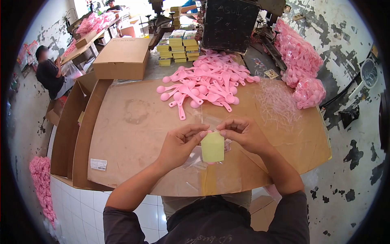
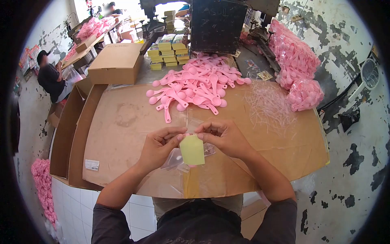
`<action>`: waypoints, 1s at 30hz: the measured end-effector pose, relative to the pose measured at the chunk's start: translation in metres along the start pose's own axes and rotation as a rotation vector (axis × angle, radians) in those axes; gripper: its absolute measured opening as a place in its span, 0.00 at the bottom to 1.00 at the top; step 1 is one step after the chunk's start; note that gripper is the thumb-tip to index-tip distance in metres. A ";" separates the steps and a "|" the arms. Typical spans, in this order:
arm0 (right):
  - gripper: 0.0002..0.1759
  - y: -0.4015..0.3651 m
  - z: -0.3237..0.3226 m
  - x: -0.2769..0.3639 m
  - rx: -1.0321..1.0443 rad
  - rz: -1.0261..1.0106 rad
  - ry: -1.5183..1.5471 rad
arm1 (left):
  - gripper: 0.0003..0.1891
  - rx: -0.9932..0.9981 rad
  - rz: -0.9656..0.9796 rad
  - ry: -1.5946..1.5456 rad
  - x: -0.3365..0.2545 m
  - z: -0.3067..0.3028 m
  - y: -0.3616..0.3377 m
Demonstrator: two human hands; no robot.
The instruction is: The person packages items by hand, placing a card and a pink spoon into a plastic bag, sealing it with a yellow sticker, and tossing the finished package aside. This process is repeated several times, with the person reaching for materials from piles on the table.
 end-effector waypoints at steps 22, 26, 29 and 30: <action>0.12 0.003 -0.010 -0.014 0.085 -0.093 -0.012 | 0.15 0.093 -0.114 0.081 0.007 -0.005 0.003; 0.23 0.002 -0.007 -0.011 0.038 -0.091 0.029 | 0.15 0.047 -0.117 0.086 0.006 -0.007 0.004; 0.29 -0.007 0.007 0.007 0.153 -0.087 -0.057 | 0.16 0.022 -0.067 0.058 0.002 -0.008 0.004; 0.30 -0.007 0.007 0.003 0.148 -0.073 -0.074 | 0.17 0.018 -0.057 0.049 0.000 -0.009 0.005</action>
Point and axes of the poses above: each hand's wrist, its own y-axis towards the middle knuckle, its own z-axis out of the palm, x = y × z, the point moved 7 cm from there along y, towards the middle knuckle, and after that the axes turned 9 degrees about -y, right-handed, at the moved point
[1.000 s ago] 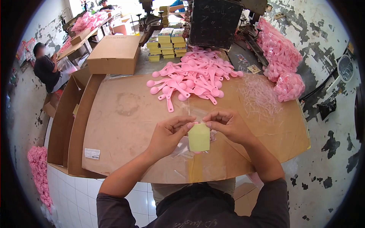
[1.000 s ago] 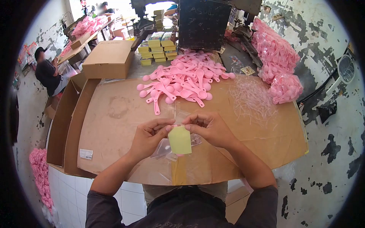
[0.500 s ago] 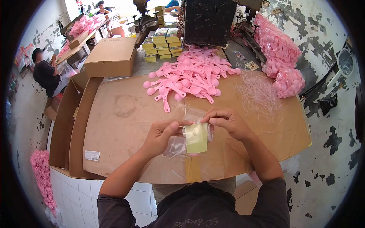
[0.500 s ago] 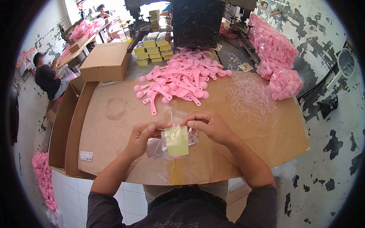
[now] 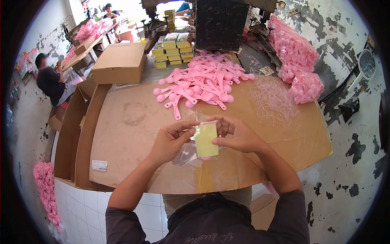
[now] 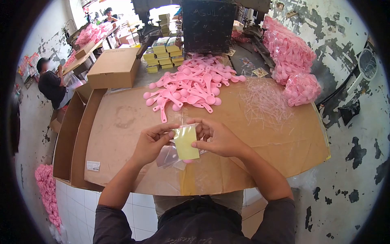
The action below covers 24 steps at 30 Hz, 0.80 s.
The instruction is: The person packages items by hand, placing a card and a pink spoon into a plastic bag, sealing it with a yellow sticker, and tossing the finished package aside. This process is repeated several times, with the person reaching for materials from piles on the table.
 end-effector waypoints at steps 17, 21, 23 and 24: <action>0.19 -0.125 0.039 0.228 0.235 -0.842 0.185 | 0.23 -1.108 0.811 1.007 -0.199 -0.257 -0.184; 0.19 -0.123 0.034 0.220 0.298 -0.877 0.237 | 0.25 -1.217 0.573 1.374 -0.215 -0.345 -0.196; 0.16 -0.120 0.024 0.213 0.370 -0.899 0.265 | 0.26 -1.199 0.426 1.483 -0.201 -0.363 -0.185; 0.12 -0.122 0.015 0.205 0.391 -0.959 0.262 | 0.26 -1.180 0.392 1.529 -0.195 -0.357 -0.175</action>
Point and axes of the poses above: each hand's wrist, its own y-axis towards the middle knuckle, its own z-axis out of the palm, x = y × z, the point moved 7 cm from there along y, towards the middle knuckle, and after that the axes turned 9 degrees about -y, right-handed, at the moved point
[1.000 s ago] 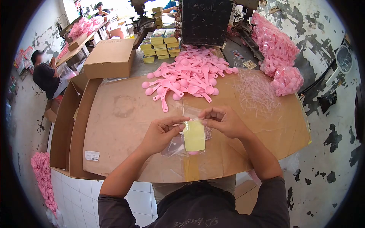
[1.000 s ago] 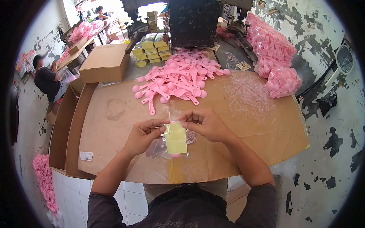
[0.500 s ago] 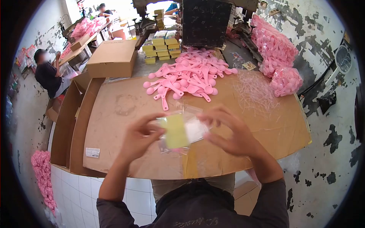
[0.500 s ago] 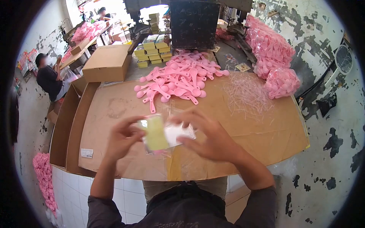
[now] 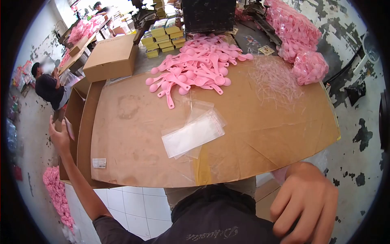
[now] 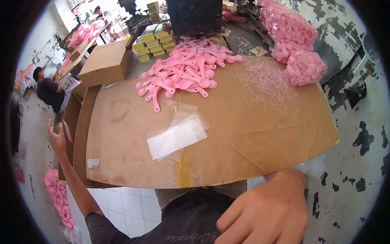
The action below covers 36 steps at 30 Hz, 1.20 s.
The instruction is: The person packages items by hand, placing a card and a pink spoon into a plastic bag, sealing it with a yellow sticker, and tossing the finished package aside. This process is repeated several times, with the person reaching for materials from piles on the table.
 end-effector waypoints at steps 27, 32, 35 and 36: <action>0.15 -0.213 -0.005 -0.088 -0.340 1.020 -1.235 | 0.42 0.482 0.339 -0.420 -0.384 0.392 0.085; 0.15 -0.213 -0.005 -0.088 -0.336 1.000 -1.237 | 0.37 0.325 0.365 -0.584 -0.376 0.353 0.073; 0.14 -0.214 0.000 -0.088 -0.335 0.978 -1.261 | 0.37 0.273 0.390 -0.737 -0.372 0.300 0.056; 0.15 -0.213 0.000 -0.084 -0.358 0.951 -1.276 | 0.37 0.257 0.380 -0.723 -0.376 0.271 0.047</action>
Point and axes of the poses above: each hand's wrist, its own y-axis towards the middle knuckle, its own z-axis out of the palm, x = y × z, the point moved 7 cm from there along y, towards the middle knuckle, and after that the axes turned 9 degrees about -y, right-handed, at the moved point
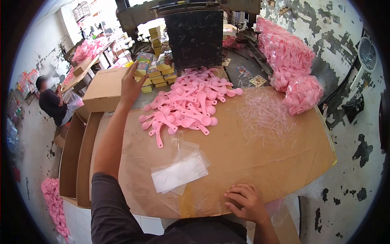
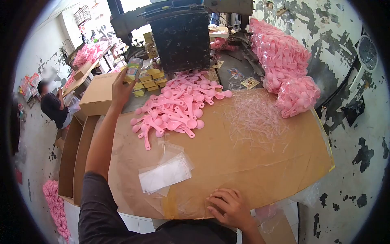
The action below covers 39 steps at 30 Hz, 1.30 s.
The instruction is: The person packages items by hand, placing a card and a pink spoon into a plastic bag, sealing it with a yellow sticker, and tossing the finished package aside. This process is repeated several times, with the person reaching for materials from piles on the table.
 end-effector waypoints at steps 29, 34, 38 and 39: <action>0.47 0.040 0.028 0.057 0.061 -0.004 0.066 | 0.45 0.245 0.010 -0.266 -0.284 -0.070 -0.358; 0.54 0.037 0.030 0.048 0.145 0.061 0.123 | 0.46 0.520 0.022 -0.266 -0.280 -0.057 -0.294; 0.59 0.036 0.035 0.041 0.159 0.076 0.300 | 0.46 0.630 0.008 -0.379 -0.278 -0.037 -0.282; 0.59 0.036 0.036 0.039 0.171 0.087 0.289 | 0.46 0.656 -0.004 -0.392 -0.275 -0.033 -0.282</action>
Point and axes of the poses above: each hand's wrist, its own y-axis towards the middle knuckle, its own z-axis out of the palm, x = y × z, the point moved 7 cm from there along y, towards the middle knuckle, and after that the axes turned 9 degrees about -y, right-handed, at the moved point
